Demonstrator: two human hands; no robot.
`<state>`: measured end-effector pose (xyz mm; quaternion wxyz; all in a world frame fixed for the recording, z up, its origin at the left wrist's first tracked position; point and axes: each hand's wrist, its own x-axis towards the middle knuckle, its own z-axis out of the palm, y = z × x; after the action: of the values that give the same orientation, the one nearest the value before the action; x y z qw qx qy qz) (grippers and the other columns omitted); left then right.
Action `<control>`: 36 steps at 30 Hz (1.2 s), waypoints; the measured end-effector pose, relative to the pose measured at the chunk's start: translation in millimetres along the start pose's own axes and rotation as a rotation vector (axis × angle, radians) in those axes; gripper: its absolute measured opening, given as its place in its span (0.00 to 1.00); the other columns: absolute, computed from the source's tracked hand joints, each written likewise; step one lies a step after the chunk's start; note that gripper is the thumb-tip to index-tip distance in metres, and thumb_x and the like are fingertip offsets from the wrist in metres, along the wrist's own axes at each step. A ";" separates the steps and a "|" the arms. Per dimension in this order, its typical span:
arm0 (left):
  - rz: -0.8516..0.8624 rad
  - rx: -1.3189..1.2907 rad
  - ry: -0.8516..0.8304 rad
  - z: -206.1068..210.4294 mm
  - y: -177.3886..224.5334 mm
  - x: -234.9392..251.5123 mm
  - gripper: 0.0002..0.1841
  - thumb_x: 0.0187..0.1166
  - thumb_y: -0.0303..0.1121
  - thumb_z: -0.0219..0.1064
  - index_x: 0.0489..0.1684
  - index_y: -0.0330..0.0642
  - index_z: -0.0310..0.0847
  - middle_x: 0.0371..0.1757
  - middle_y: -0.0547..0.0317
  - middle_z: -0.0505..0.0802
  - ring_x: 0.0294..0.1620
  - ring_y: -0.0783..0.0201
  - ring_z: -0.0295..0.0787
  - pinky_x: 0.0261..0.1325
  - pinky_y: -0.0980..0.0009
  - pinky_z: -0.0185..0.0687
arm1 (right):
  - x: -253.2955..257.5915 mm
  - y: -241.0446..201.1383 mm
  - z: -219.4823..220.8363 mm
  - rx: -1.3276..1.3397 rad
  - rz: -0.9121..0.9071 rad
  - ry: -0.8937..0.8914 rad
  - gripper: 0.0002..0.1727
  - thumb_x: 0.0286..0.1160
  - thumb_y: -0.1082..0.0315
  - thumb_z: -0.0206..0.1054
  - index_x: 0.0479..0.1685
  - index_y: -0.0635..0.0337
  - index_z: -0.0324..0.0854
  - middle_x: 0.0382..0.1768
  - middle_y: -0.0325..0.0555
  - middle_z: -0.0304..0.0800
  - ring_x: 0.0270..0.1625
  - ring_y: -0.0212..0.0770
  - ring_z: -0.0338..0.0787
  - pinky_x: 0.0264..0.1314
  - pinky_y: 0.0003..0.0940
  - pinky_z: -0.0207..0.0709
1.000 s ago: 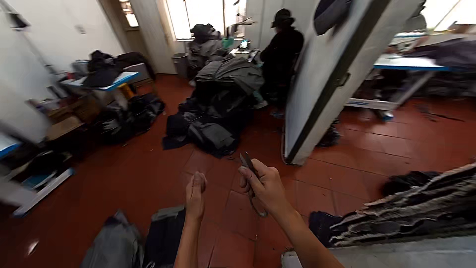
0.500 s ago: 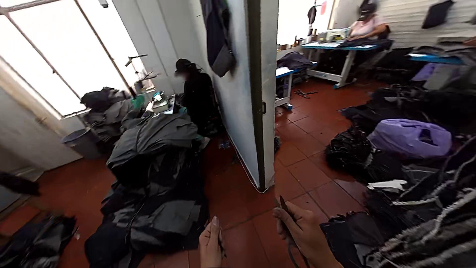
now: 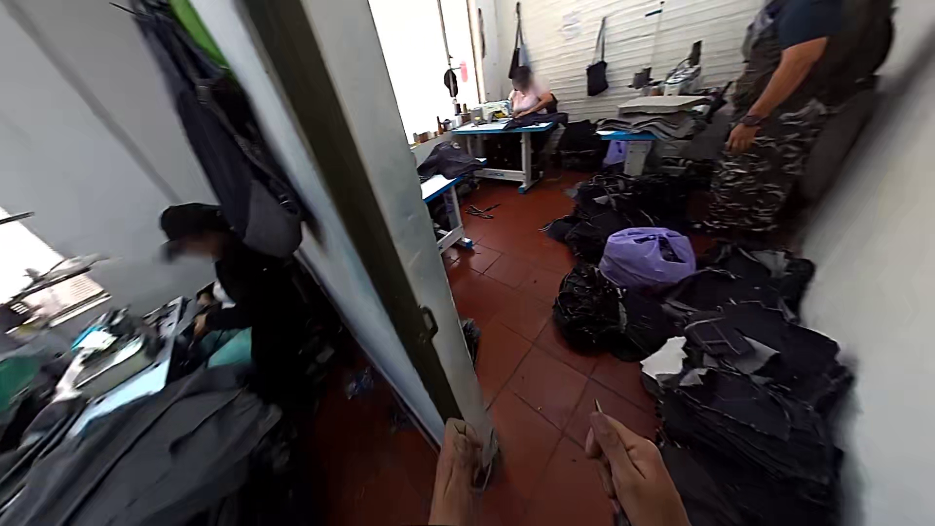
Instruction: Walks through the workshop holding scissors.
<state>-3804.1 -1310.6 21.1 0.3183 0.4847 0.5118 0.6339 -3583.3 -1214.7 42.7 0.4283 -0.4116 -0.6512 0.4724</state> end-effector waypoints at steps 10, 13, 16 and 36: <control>-0.025 -0.347 0.078 51.3 -85.7 282.3 0.25 0.95 0.48 0.42 0.22 0.54 0.72 0.18 0.79 0.78 0.20 0.84 0.72 0.27 0.85 0.69 | 230.3 51.6 5.7 -0.153 -0.044 0.021 0.22 0.91 0.59 0.54 0.42 0.72 0.84 0.21 0.47 0.89 0.20 0.39 0.88 0.27 0.41 0.85; -0.005 -0.349 -0.025 80.8 -119.0 374.5 0.28 0.92 0.60 0.39 0.25 0.56 0.74 0.22 0.79 0.80 0.22 0.84 0.73 0.28 0.85 0.71 | 316.8 75.8 -21.2 -0.206 -0.094 0.048 0.29 0.95 0.56 0.42 0.44 0.72 0.84 0.19 0.47 0.80 0.18 0.40 0.78 0.25 0.43 0.76; 0.061 -0.316 -0.042 112.1 -156.8 474.2 0.29 0.87 0.66 0.42 0.25 0.56 0.72 0.22 0.78 0.79 0.22 0.83 0.72 0.27 0.84 0.70 | 418.7 96.5 -57.4 -0.104 -0.055 0.061 0.22 0.93 0.60 0.52 0.44 0.69 0.85 0.22 0.44 0.90 0.22 0.37 0.89 0.29 0.40 0.88; -0.020 -0.235 0.268 65.2 -309.4 1030.1 0.26 0.90 0.60 0.46 0.20 0.57 0.67 0.14 0.79 0.69 0.14 0.82 0.63 0.19 0.82 0.62 | 1056.6 147.6 62.4 0.242 -0.013 -0.241 0.14 0.84 0.62 0.62 0.33 0.61 0.84 0.16 0.37 0.88 0.13 0.32 0.85 0.14 0.29 0.81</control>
<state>-4108.9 -277.1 22.5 0.3079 0.3505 0.4769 0.7450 -3934.0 -205.5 66.6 0.3968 -0.2930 -0.6388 0.5904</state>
